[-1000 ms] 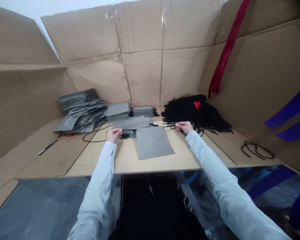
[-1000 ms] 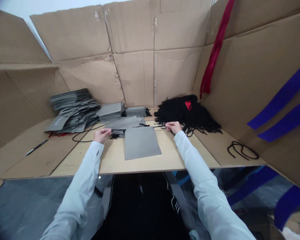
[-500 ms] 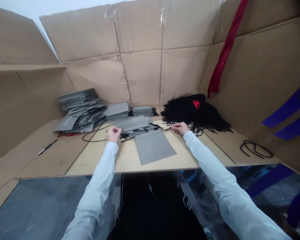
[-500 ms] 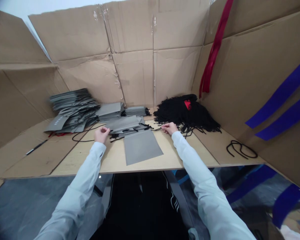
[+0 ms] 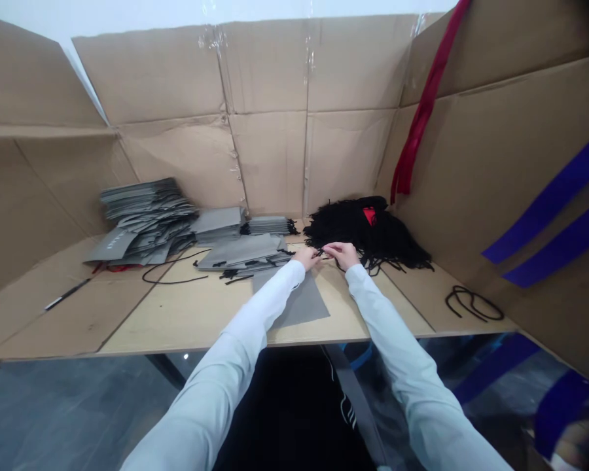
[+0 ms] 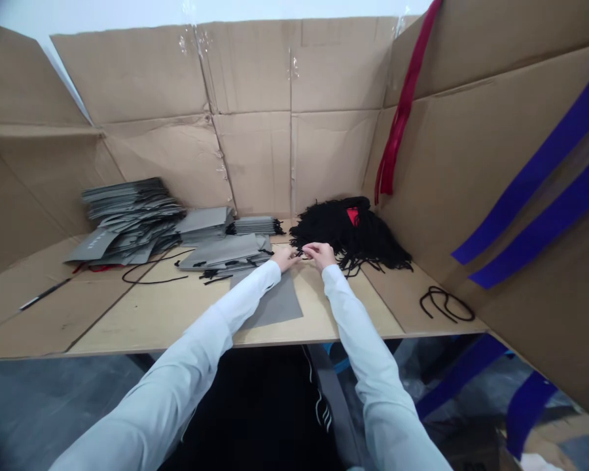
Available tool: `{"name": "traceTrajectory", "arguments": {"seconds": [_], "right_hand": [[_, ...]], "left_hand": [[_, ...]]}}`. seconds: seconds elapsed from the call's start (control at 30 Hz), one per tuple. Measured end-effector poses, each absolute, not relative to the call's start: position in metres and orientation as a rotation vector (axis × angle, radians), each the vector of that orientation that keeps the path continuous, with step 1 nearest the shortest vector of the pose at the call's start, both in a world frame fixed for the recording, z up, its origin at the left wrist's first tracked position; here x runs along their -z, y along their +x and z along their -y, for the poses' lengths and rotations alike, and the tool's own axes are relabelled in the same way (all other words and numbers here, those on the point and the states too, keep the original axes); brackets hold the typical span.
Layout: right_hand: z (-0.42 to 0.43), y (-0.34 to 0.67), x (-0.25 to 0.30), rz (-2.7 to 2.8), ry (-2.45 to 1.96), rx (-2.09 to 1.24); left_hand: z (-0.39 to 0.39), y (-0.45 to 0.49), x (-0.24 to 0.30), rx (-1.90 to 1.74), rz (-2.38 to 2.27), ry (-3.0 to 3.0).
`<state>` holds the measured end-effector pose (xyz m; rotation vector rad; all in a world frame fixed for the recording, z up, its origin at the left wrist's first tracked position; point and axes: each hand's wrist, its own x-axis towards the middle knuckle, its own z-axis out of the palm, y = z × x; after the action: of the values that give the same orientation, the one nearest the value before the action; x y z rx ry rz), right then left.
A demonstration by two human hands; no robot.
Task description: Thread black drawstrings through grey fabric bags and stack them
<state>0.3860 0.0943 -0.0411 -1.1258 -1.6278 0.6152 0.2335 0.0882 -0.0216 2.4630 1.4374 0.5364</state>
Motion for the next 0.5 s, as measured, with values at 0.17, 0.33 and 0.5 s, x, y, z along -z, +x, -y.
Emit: {"name": "traceTrajectory", "arguments": {"seconds": [0.17, 0.33, 0.5], "right_hand": [[-0.094, 0.391, 0.040, 1.637, -1.168, -0.558], [-0.090, 0.386, 0.041, 1.680, -1.145, -0.531], [-0.090, 0.383, 0.046, 1.584, -1.111, -0.591]], "left_hand": [[-0.093, 0.221, 0.023, -0.562, -1.275, 2.354], [-0.090, 0.207, 0.005, -0.386, -1.193, 2.458], [-0.086, 0.202, -0.004, -0.320, -1.226, 2.375]]}}
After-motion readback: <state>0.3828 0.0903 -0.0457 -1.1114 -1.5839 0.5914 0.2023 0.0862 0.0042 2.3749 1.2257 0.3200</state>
